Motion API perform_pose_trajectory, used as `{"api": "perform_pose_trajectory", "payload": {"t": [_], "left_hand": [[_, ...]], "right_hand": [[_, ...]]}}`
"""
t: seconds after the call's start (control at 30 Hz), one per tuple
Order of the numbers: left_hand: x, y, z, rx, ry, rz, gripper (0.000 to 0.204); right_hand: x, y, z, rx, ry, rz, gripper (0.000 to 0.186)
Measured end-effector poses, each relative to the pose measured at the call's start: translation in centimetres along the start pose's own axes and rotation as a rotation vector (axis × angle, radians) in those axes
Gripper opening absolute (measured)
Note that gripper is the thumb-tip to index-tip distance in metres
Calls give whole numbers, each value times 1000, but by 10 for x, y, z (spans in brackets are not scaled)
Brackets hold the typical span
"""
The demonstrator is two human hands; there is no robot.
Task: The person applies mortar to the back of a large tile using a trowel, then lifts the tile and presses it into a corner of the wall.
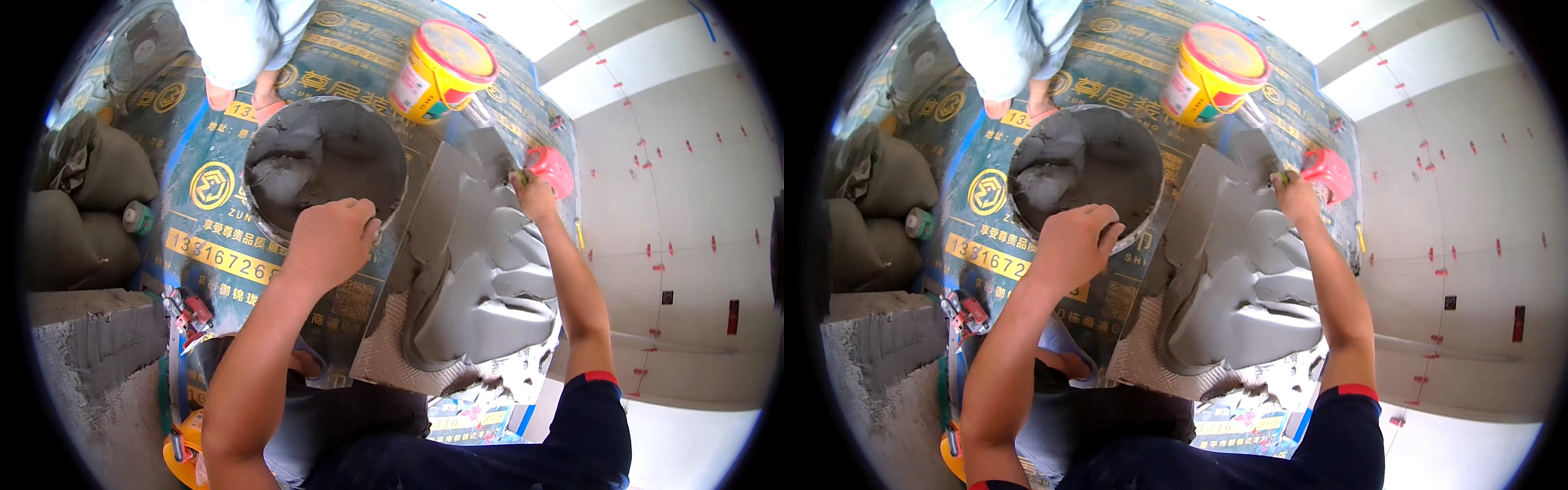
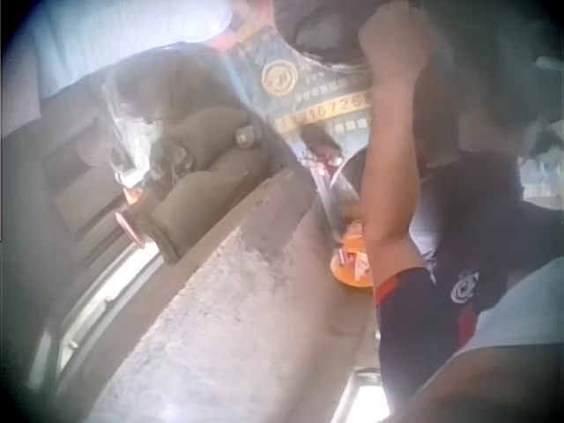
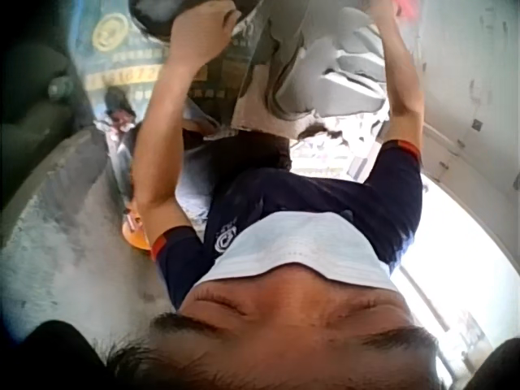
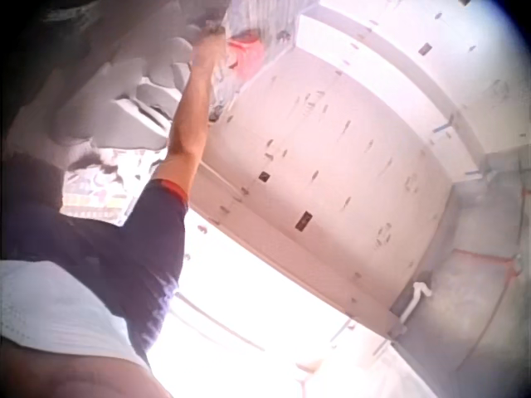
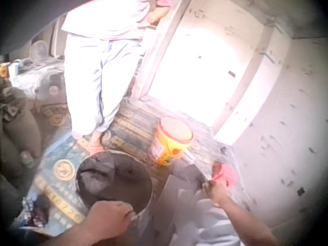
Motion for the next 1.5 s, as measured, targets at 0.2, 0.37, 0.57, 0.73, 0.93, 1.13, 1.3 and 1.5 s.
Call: {"api": "perform_pose_trajectory", "payload": {"t": [0.2,0.37,0.57,0.73,0.93,1.13,1.3,1.5], "left_hand": [[-2,2,11,-24,-61,38,11],[0,7,9,2,-81,10,13],[-6,0,18,4,-105,11,15],[-1,-14,13,21,-107,-17,17],[-2,-30,14,-27,-71,-5,17],[-16,-29,23,-33,-109,-42,17],[-17,-29,33,-58,-95,1,17],[-7,-52,21,-73,-23,-18,16]], "right_hand": [[-29,-54,36,43,-149,244,48],[-95,-9,54,518,578,-243,47],[-201,-13,40,543,896,-327,50],[-279,-3,30,218,700,116,49],[-272,-71,58,-162,316,64,54],[-294,-136,86,398,425,-663,44],[-344,-95,63,634,588,-633,44],[-349,-129,70,-69,333,-181,49]]}}
Point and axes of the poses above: each hand's wrist, its own x-axis towards the middle knuckle, its own z-axis out of the back of the hand, y = z × x, the point moved 4 cm from there along x, towards the middle knuckle, and after that the axes turned 11 degrees about x, right-handed, at the moved point
